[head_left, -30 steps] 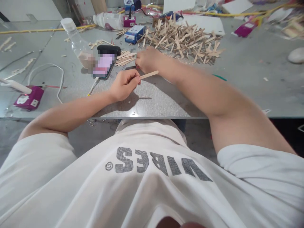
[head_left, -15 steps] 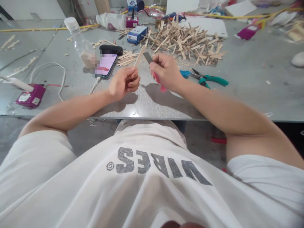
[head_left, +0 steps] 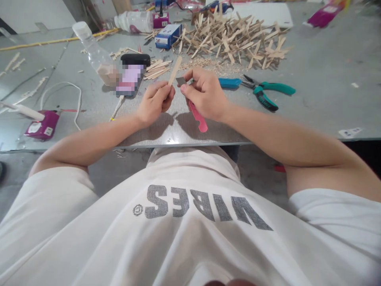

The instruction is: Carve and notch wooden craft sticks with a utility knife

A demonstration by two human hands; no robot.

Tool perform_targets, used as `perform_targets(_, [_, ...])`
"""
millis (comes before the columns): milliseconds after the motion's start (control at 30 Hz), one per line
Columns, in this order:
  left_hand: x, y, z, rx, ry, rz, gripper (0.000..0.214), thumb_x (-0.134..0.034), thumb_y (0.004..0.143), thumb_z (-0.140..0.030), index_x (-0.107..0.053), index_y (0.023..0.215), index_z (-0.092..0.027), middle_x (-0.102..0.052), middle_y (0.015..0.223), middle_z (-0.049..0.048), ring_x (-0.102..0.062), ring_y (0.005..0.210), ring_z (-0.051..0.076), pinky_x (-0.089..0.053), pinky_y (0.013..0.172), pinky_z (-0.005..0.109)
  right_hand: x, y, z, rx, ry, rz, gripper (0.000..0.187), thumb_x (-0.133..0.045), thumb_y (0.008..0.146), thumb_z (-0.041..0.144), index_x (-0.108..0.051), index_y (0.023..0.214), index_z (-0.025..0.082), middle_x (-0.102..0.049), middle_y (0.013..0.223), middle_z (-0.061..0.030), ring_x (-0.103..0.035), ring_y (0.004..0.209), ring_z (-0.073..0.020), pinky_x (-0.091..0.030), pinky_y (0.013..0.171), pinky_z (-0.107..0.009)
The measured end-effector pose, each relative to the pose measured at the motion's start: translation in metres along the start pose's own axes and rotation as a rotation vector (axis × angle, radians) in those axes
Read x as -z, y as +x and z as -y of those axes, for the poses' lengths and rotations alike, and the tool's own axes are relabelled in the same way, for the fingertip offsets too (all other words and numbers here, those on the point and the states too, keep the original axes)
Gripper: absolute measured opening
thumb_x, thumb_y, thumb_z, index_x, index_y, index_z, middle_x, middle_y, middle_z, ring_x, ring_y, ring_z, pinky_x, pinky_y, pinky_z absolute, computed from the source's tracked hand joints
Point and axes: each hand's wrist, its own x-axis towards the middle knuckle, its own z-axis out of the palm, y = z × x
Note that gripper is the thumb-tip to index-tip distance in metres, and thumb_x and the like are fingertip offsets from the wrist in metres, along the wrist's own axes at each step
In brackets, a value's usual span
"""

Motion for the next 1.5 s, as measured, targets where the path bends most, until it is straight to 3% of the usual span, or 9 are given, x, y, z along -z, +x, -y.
perform_targets(300, [-0.008,-0.007,-0.003,-0.108,0.109,-0.070,0.047,-0.066,0.108,-0.065,-0.057,0.079,-0.029,-0.033,0.054,-0.0060,-0.033,0.050,0.016,-0.024,0.056,0.038,0.004,-0.007,0.019,-0.042,-0.029,0.057,0.016,-0.075,0.104,0.046,-0.068,0.098,0.032,-0.043,0.057,0.0044,-0.042,0.052,-0.0204,-0.036,0.051,-0.036])
perform_targets(567, [-0.003,-0.006,0.004,-0.133,0.241,-0.081,0.061,-0.058,0.108,-0.085,-0.060,0.083,-0.030,-0.038,0.055,-0.0053,-0.038,0.052,0.017,-0.032,0.058,0.039,0.008,-0.004,0.021,-0.016,0.038,0.084,0.024,-0.081,0.106,0.041,-0.068,0.091,0.028,-0.041,0.056,0.0049,-0.033,0.051,-0.0158,-0.024,0.050,-0.035])
perform_targets(733, [-0.003,-0.004,0.007,-0.192,0.290,-0.120,0.064,-0.055,0.108,-0.088,-0.066,0.082,-0.031,-0.042,0.056,-0.0048,-0.040,0.054,0.017,-0.035,0.060,0.040,0.007,-0.001,0.015,0.015,0.074,0.095,0.017,-0.078,0.106,0.022,-0.071,0.091,0.024,-0.039,0.054,0.0062,-0.025,0.050,-0.0131,-0.018,0.051,-0.034])
perform_targets(800, [-0.002,-0.005,0.006,-0.199,0.327,-0.104,0.059,-0.053,0.111,-0.082,-0.066,0.084,-0.032,-0.044,0.058,-0.0040,-0.043,0.057,0.018,-0.037,0.063,0.041,0.005,-0.001,0.016,0.004,0.078,0.095,0.018,-0.075,0.105,0.013,-0.072,0.091,0.023,-0.038,0.054,0.0069,-0.024,0.050,-0.0125,-0.018,0.052,-0.034])
perform_targets(933, [-0.001,-0.010,0.000,-0.205,0.434,-0.078,0.040,-0.049,0.117,-0.054,-0.065,0.089,-0.031,-0.047,0.063,-0.0027,-0.050,0.063,0.022,-0.042,0.069,0.042,0.004,-0.002,0.023,-0.057,0.086,0.075,0.026,-0.070,0.101,0.002,-0.071,0.084,0.022,-0.037,0.053,0.0071,-0.023,0.050,-0.0121,-0.017,0.054,-0.035])
perform_targets(1067, [0.000,-0.014,-0.006,-0.163,0.584,-0.086,0.034,-0.049,0.118,-0.034,-0.068,0.092,-0.027,-0.060,0.074,0.0017,-0.068,0.084,0.025,-0.053,0.085,0.040,0.004,-0.003,0.032,-0.122,0.109,0.087,0.038,-0.060,0.102,-0.008,-0.067,0.078,0.020,-0.037,0.052,0.0085,-0.023,0.051,-0.0111,-0.015,0.055,-0.035])
perform_targets(1300, [-0.002,-0.018,-0.011,-0.138,0.814,-0.077,0.033,-0.050,0.120,-0.024,-0.073,0.095,-0.024,-0.069,0.080,0.0038,-0.074,0.090,0.026,-0.054,0.090,0.038,0.000,-0.003,0.034,-0.146,0.095,0.088,0.045,-0.062,0.105,-0.008,-0.060,0.072,0.022,-0.040,0.048,0.0085,-0.025,0.048,-0.0106,-0.012,0.053,-0.034])
perform_targets(1500, [-0.004,-0.020,-0.010,-0.136,0.938,-0.075,0.035,-0.047,0.123,-0.028,-0.072,0.099,-0.025,-0.077,0.091,0.0067,-0.072,0.087,0.026,-0.053,0.088,0.042,-0.001,-0.001,0.023,-0.116,0.080,0.074,0.036,-0.070,0.101,0.003,-0.061,0.073,0.024,-0.044,0.051,0.0068,-0.029,0.048,-0.0114,-0.018,0.056,-0.035])
